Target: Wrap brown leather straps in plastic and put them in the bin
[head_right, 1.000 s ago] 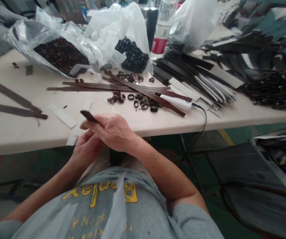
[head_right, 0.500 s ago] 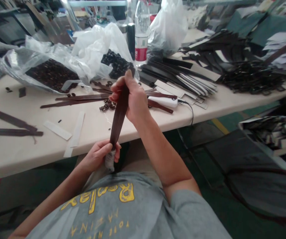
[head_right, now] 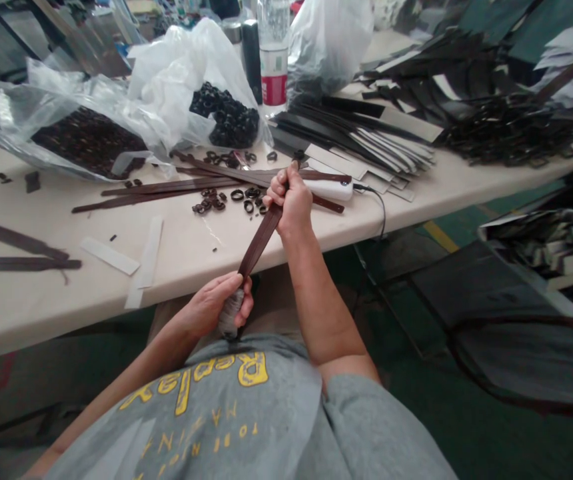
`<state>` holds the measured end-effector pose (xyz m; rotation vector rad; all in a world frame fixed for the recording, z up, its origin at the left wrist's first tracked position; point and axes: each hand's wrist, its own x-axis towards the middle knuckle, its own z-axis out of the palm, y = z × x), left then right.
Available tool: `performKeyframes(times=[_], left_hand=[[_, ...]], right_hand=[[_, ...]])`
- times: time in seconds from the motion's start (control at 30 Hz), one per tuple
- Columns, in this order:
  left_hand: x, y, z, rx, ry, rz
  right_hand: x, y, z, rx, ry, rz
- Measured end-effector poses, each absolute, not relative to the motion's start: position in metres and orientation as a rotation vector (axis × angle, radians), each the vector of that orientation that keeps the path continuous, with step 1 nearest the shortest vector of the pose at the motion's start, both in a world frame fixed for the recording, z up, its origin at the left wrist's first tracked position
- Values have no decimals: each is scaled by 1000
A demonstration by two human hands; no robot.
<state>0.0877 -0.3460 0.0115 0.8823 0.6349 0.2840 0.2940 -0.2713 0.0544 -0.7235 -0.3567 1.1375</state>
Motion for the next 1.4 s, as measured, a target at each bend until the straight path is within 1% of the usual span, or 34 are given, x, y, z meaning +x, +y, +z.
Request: performKeyframes(times=[0.1, 0.2, 0.37, 0.47, 0.57, 0.73, 0.8, 0.83, 0.9, 1.0, 1.03, 1.1, 1.23, 1.4], left_hand=[[89, -346, 13, 887, 644, 368], [86, -340, 22, 852, 664, 584], [68, -315, 50, 650, 678, 1066], [59, -305, 56, 490, 686, 1230], [55, -305, 48, 441, 758, 1298], [44, -303, 35, 546, 837, 1278], [33, -298, 35, 629, 851, 1309], [28, -297, 35, 688, 858, 1314], [18, -296, 35, 839, 879, 1278], [14, -304, 30, 1037, 900, 1110], [16, -309, 28, 1075, 895, 1033], [24, -319, 22, 1110, 879, 905], [43, -333, 13, 1095, 898, 828], [48, -337, 10, 1055, 966, 879]], right_hand=[[297, -269, 51, -743, -336, 1130], [290, -271, 48, -740, -351, 1159], [258, -300, 36, -825, -650, 1444], [236, -327, 26, -858, -926, 1649], [219, -346, 19, -848, -1202, 1755], [213, -358, 17, -1021, -1412, 1721], [218, -362, 20, -1121, -1512, 1615], [221, -364, 21, -1178, -1597, 1505], [227, -370, 22, -1335, -1774, 1144], [230, -377, 20, -1594, -1934, 482], [230, -379, 19, -1639, -1958, 313], [228, -382, 16, -1636, -1997, 89], [227, -385, 11, -1551, -2000, -62], [233, -387, 2, -1576, -1978, -42]])
